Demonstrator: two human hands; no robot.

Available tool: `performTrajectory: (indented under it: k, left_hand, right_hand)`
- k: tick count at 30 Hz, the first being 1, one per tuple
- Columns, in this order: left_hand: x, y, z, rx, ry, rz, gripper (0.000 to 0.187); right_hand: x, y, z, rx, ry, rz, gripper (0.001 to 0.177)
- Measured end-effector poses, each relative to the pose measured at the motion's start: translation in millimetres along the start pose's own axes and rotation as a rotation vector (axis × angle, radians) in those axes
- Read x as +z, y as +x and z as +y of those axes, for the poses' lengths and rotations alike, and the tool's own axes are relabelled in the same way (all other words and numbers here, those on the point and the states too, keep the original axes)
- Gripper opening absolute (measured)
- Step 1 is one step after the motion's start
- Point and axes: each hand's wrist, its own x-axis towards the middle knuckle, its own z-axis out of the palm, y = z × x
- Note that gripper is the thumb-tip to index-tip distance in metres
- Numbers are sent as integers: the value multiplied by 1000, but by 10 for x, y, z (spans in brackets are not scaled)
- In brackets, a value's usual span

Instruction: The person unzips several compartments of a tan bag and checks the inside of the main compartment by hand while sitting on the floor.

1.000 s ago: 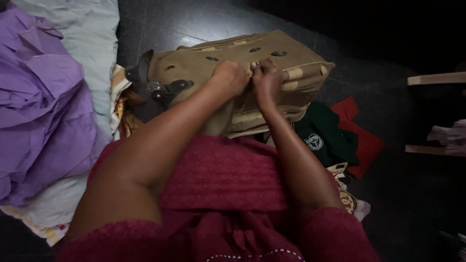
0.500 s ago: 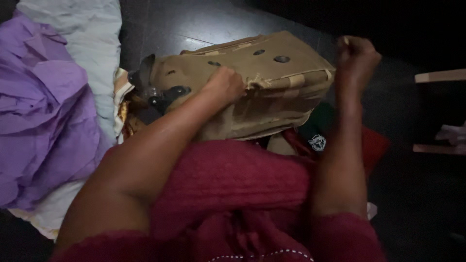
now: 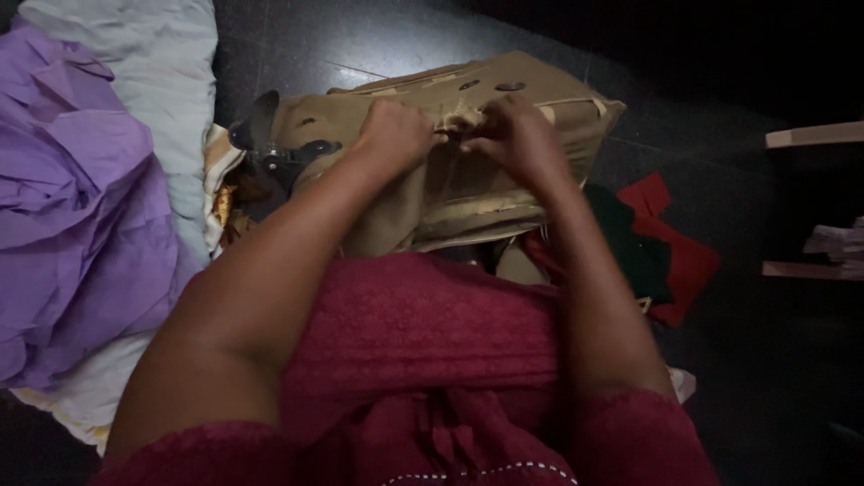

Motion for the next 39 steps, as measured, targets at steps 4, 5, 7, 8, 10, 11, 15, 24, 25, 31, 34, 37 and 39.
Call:
performTrajectory:
  k: [4,5,7,8,10,11,15,24,25,31,34,37,39]
  left_hand:
    - [-90,-28,37,8,28,12,54]
    - [-107,-19,52,-5,37,-36,57]
    - [-153,19,50,-26,14,-81,62]
    - [-161,33,44,-47,-10,-125,68]
    - [-144,35,67,-27,-19,-70,62]
    - [-131,39,78,-5,-28,-15,57]
    - [-54,76,91,25,22,-12,58]
    - [-18,85,354,97,26,198,29]
    - [-52,95,332,102,38,171,25]
    - [-502,-70,-59,-112,-175,185,58]
    - [-817,-144,-234,-223,-260,270,63]
    - [-1059,-156,-322,-236,-352,440,60]
    - [-1167,-163,-359,-243,-399,547,60]
  right_hand:
    - [153,-1,-47,-180,-412,195,19]
    - [174,21,-14,-225,-456,259,14]
    - [171,87,55,-124,-274,253,14]
    - [167,127,93,-25,-93,244,15]
    - [186,185,157,-27,-44,273,16]
    - [202,204,180,-27,5,304,17]
    - [321,210,220,-58,27,351,17]
    - [412,308,369,151,209,519,32]
    - [392,311,403,155,369,462,29]
    - [26,428,714,-7,281,465,33]
    - [-154,276,763,26,-124,349,41]
    - [-169,250,1059,297,-387,54,53]
    - [-121,377,1481,432,-482,-82,61]
